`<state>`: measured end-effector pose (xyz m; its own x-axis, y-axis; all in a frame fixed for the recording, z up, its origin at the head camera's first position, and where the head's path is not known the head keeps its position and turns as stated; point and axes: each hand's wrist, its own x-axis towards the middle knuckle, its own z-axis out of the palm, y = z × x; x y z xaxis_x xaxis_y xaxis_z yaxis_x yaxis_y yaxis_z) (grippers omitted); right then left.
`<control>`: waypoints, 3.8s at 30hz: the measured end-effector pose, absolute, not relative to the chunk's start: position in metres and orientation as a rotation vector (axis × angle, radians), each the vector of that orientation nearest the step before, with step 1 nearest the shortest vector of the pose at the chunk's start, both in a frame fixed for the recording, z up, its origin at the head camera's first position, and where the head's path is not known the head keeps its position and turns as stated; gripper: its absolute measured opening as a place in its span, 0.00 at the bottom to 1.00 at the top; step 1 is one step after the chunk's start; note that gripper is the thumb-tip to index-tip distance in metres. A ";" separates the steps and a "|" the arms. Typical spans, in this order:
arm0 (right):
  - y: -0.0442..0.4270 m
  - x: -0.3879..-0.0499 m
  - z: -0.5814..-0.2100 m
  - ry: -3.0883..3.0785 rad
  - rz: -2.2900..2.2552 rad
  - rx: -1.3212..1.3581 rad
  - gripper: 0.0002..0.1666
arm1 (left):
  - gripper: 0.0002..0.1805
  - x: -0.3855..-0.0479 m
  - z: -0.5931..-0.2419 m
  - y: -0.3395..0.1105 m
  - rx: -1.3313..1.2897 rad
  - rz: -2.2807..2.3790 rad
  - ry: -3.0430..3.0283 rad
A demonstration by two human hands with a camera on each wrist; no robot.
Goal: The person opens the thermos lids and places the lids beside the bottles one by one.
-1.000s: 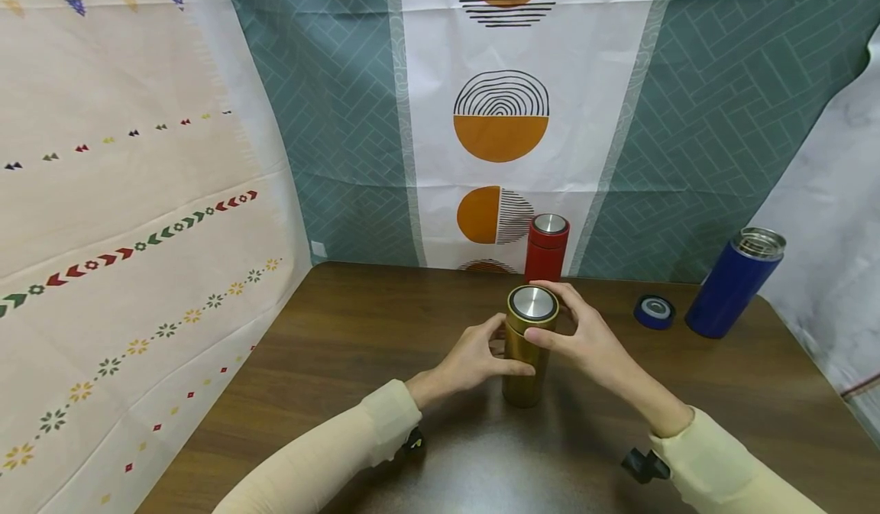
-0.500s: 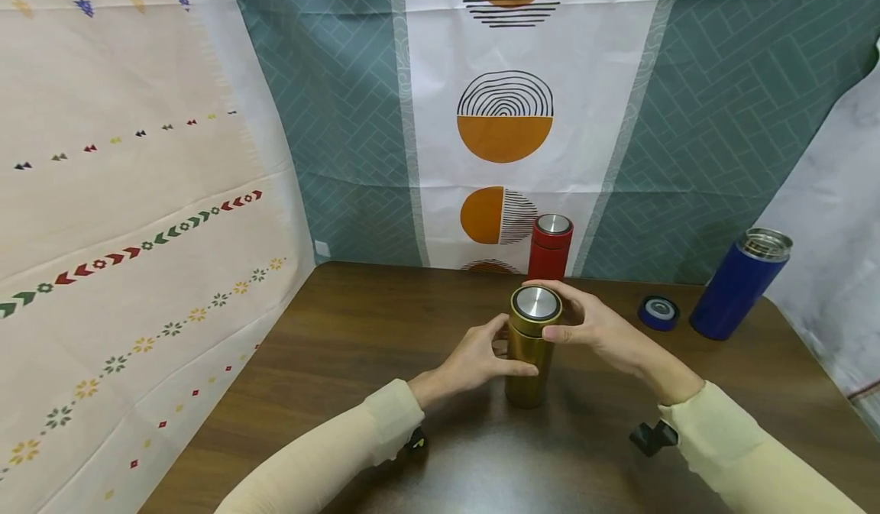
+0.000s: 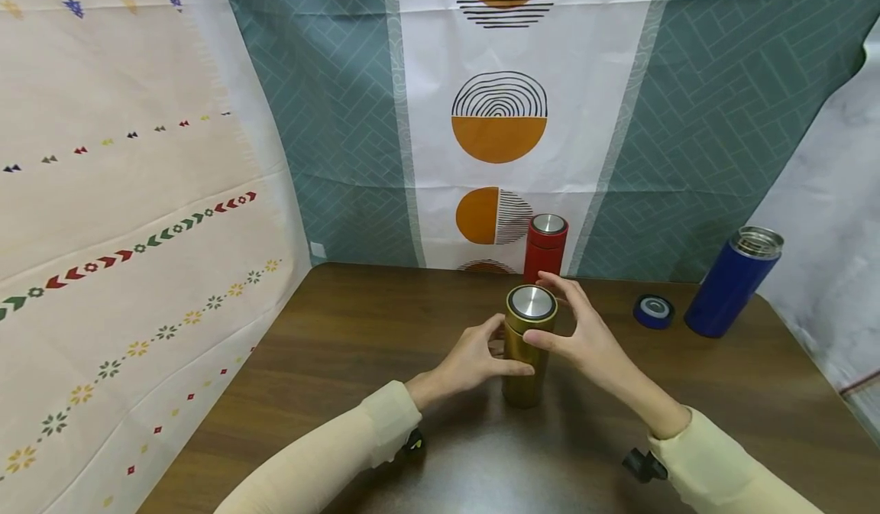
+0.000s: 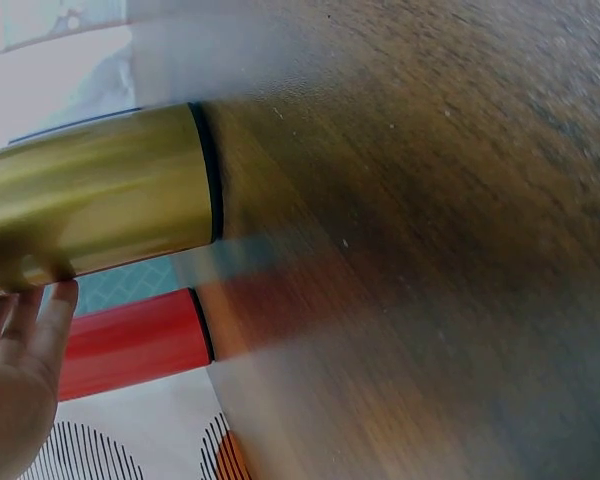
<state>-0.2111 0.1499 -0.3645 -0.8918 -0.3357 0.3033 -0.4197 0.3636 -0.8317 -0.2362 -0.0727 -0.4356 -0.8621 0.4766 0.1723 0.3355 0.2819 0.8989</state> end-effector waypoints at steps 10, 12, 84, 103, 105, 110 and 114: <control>0.145 -0.209 -0.365 -2.526 1.627 0.677 0.43 | 0.38 -0.235 -0.435 -0.073 0.778 1.670 2.382; 0.146 -0.210 -0.365 -2.516 1.634 0.692 0.41 | 0.38 -0.235 -0.435 -0.073 0.782 1.668 2.387; 0.145 -0.202 -0.368 -2.454 1.683 0.655 0.45 | 0.37 -0.234 -0.438 -0.073 0.758 1.624 2.418; 0.156 -0.219 -0.362 -2.465 1.910 0.927 0.38 | 0.37 -0.236 -0.437 -0.073 0.789 1.653 2.397; 0.159 -0.223 -0.361 -2.455 1.943 1.001 0.38 | 0.37 -0.236 -0.436 -0.073 0.791 1.653 2.394; 0.163 -0.225 -0.362 -2.473 1.944 1.059 0.41 | 0.37 -0.236 -0.437 -0.073 0.796 1.649 2.397; 0.161 -0.219 -0.364 -2.497 1.865 0.928 0.44 | 0.37 -0.236 -0.437 -0.072 0.796 1.651 2.404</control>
<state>-0.2193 0.1609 -0.3639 -0.8317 -0.4998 0.2419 -0.3737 0.1817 -0.9096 -0.2362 -0.0721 -0.4371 -0.8548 0.4819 0.1923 0.3524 0.2672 0.8969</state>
